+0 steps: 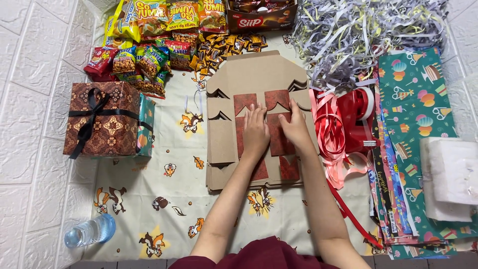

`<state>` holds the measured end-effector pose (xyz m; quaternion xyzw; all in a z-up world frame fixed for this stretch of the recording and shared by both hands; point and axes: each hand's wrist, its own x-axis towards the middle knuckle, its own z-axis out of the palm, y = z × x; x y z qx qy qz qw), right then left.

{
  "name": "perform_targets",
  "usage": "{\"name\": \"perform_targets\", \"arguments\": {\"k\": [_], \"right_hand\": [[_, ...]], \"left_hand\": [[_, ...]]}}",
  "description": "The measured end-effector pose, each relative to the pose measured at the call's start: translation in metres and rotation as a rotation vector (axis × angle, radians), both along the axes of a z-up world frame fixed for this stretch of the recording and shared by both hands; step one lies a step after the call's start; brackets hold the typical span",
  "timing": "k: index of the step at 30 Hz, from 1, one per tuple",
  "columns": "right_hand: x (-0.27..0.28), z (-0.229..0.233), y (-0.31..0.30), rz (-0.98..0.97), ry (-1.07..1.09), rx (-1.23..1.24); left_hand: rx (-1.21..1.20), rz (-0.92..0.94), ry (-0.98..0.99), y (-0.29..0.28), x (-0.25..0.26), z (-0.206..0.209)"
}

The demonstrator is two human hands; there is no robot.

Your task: Assembling a cardboard gift box by applying adhesive strips to marked areas and folding the template.

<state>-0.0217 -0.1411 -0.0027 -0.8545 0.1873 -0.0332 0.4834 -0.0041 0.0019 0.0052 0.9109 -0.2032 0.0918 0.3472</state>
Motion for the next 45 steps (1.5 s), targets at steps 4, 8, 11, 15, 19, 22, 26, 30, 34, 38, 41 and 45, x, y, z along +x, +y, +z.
{"name": "perform_targets", "arguments": {"k": [4,8,11,15,19,22,26,30,34,38,41,45], "right_hand": [[0.004,-0.003,-0.005,-0.021,-0.010,0.056],[0.013,-0.025,-0.018,-0.106,-0.085,0.102],[0.013,-0.018,-0.019,-0.146,-0.250,0.354],[0.012,-0.013,-0.017,-0.177,-0.320,0.358],[0.008,-0.011,-0.021,-0.181,-0.350,0.355],[0.003,0.001,-0.022,-0.169,-0.326,0.352],[-0.015,0.023,-0.013,-0.083,-0.096,0.353],[-0.026,0.048,0.000,-0.031,0.014,0.246],[-0.037,0.078,0.009,0.070,-0.156,0.435],[-0.047,0.103,0.008,0.152,-0.296,0.548],[-0.054,0.135,0.011,0.274,-0.387,0.602],[-0.057,0.122,0.003,0.321,-0.458,0.722]], "left_hand": [[-0.010,-0.003,0.005,0.001,-0.001,0.001],[-0.017,-0.005,0.004,0.003,-0.002,0.005],[-0.085,-0.024,0.021,0.006,-0.005,0.008],[-0.202,-0.065,0.074,0.011,-0.008,0.013],[-0.332,-0.078,0.134,0.015,-0.008,0.013],[-0.515,-0.026,0.128,0.016,-0.014,0.029],[-0.549,0.039,0.032,0.020,-0.015,0.030],[-0.580,0.180,-0.124,0.024,-0.015,0.024],[-0.613,0.282,-0.226,0.034,-0.022,0.044],[-0.815,0.313,-0.139,0.051,-0.032,0.070],[-1.094,0.397,-0.023,0.065,-0.026,0.070],[-1.384,0.291,0.409,0.081,-0.012,0.099]]}}
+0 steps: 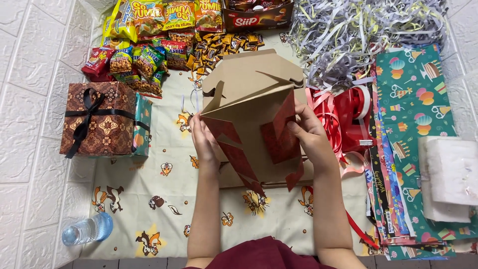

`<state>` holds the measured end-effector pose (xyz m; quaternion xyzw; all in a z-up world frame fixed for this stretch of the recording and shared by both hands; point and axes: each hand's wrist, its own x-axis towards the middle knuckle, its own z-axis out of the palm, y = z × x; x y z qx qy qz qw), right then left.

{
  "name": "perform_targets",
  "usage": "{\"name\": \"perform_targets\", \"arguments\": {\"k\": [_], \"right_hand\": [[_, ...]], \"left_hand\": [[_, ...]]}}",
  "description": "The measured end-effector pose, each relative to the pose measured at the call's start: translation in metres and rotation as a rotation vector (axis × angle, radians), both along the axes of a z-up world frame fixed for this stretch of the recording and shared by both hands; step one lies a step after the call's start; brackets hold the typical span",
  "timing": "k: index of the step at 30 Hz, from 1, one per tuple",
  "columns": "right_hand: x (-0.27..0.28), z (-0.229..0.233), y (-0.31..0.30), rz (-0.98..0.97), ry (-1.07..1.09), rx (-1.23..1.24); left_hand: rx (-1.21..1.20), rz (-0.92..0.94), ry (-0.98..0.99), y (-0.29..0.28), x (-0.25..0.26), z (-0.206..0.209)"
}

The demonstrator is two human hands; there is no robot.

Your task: Assembling a cardboard gift box by applying adhesive strips to marked areas and folding the template.

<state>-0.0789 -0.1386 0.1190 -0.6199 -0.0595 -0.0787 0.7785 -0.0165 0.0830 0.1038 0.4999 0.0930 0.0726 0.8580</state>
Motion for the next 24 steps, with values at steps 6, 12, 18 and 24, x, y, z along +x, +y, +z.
{"name": "perform_targets", "arguments": {"k": [6,12,18,24], "right_hand": [[-0.005,-0.017,-0.009,-0.015,-0.036,0.021],[0.015,-0.052,-0.009,-0.258,0.143,0.005],[0.033,-0.113,-0.001,-0.477,0.152,-0.226],[0.034,-0.077,0.023,-0.664,0.062,-0.508]], "left_hand": [[-0.094,-0.358,-0.057,0.022,0.036,0.008],[-0.010,-0.360,-0.380,-0.008,0.061,0.024],[0.606,-0.169,-0.235,-0.023,0.065,-0.052],[1.036,-0.319,-0.278,-0.035,0.042,-0.087]]}}
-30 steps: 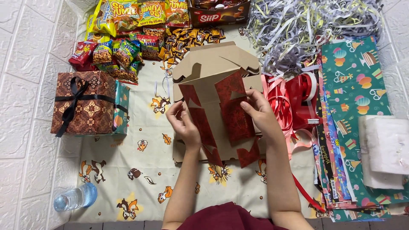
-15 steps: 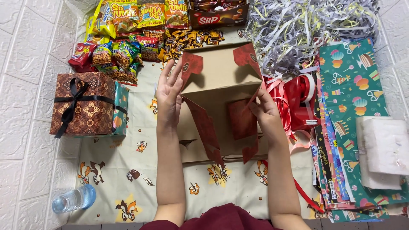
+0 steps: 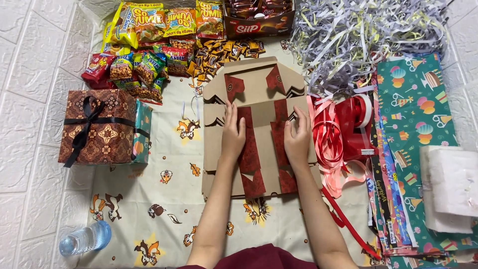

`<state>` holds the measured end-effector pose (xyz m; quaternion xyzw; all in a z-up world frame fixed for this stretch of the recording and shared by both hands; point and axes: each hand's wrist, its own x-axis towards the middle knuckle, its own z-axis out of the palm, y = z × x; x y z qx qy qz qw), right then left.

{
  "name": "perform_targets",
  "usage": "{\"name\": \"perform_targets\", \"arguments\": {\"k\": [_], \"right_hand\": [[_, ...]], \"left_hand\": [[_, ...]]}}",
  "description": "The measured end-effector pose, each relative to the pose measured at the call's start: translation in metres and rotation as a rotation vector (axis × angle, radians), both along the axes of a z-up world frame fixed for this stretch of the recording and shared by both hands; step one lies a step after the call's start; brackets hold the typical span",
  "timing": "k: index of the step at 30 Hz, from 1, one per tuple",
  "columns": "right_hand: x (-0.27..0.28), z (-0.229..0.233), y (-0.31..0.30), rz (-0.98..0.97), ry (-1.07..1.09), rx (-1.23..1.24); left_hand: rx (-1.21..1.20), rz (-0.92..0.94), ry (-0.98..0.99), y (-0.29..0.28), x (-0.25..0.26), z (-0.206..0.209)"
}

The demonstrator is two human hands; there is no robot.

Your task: Assembling a cardboard gift box by applying adhesive strips to marked areas and folding the template.

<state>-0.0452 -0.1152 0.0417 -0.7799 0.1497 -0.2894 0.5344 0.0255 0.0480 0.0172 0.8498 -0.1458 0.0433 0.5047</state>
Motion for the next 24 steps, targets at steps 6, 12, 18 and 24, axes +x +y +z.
{"name": "perform_targets", "arguments": {"k": [6,12,18,24], "right_hand": [[0.019,-0.022,0.007,0.217,0.177,-0.278],[0.027,-0.051,0.016,0.202,0.399,-0.835],[0.027,-0.060,0.015,0.205,0.457,-0.877],[0.027,-0.060,0.015,0.211,0.461,-0.893]], "left_hand": [[0.450,0.001,-0.097,-0.019,0.006,-0.041],[0.708,0.097,-0.214,-0.028,0.002,-0.044],[0.771,0.129,-0.255,-0.031,0.001,-0.044],[0.770,0.141,-0.276,-0.031,0.001,-0.045]]}}
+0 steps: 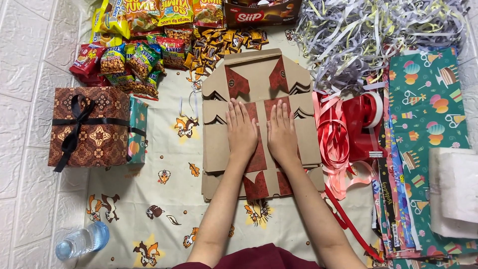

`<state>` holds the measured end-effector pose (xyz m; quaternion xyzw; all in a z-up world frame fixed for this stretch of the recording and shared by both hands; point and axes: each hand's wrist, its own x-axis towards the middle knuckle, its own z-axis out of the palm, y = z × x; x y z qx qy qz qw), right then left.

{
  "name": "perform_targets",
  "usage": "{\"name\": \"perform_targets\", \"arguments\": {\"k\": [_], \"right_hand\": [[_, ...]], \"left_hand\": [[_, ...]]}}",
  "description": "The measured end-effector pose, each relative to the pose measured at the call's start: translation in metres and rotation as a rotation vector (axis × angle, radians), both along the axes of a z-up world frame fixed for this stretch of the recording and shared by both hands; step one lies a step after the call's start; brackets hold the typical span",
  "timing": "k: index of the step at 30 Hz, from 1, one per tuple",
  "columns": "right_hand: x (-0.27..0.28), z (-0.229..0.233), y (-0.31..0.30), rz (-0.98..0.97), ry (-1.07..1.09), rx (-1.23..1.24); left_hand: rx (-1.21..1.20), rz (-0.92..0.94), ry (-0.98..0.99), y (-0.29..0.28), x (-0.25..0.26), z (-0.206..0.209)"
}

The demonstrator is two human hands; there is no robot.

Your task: Assembling a cardboard gift box by applying adhesive strips to marked areas and folding the template.

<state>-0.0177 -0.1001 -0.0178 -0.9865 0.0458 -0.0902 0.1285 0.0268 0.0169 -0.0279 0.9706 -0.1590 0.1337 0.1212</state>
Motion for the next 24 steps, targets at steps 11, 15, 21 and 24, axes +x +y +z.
{"name": "perform_targets", "arguments": {"k": [11,15,21,24], "right_hand": [[-0.001,0.004,0.001,-0.010,0.016,0.010],[0.000,0.009,0.001,-0.002,0.015,0.017],[-0.001,0.011,0.000,0.012,0.007,0.043],[-0.002,0.008,0.000,0.011,-0.004,0.043]], "left_hand": [[0.008,0.006,-0.030,0.000,0.002,-0.006],[-0.011,-0.002,-0.004,0.000,0.004,-0.002],[-0.027,-0.005,-0.005,0.001,0.005,-0.003],[-0.045,-0.007,-0.015,0.003,0.004,-0.007]]}}
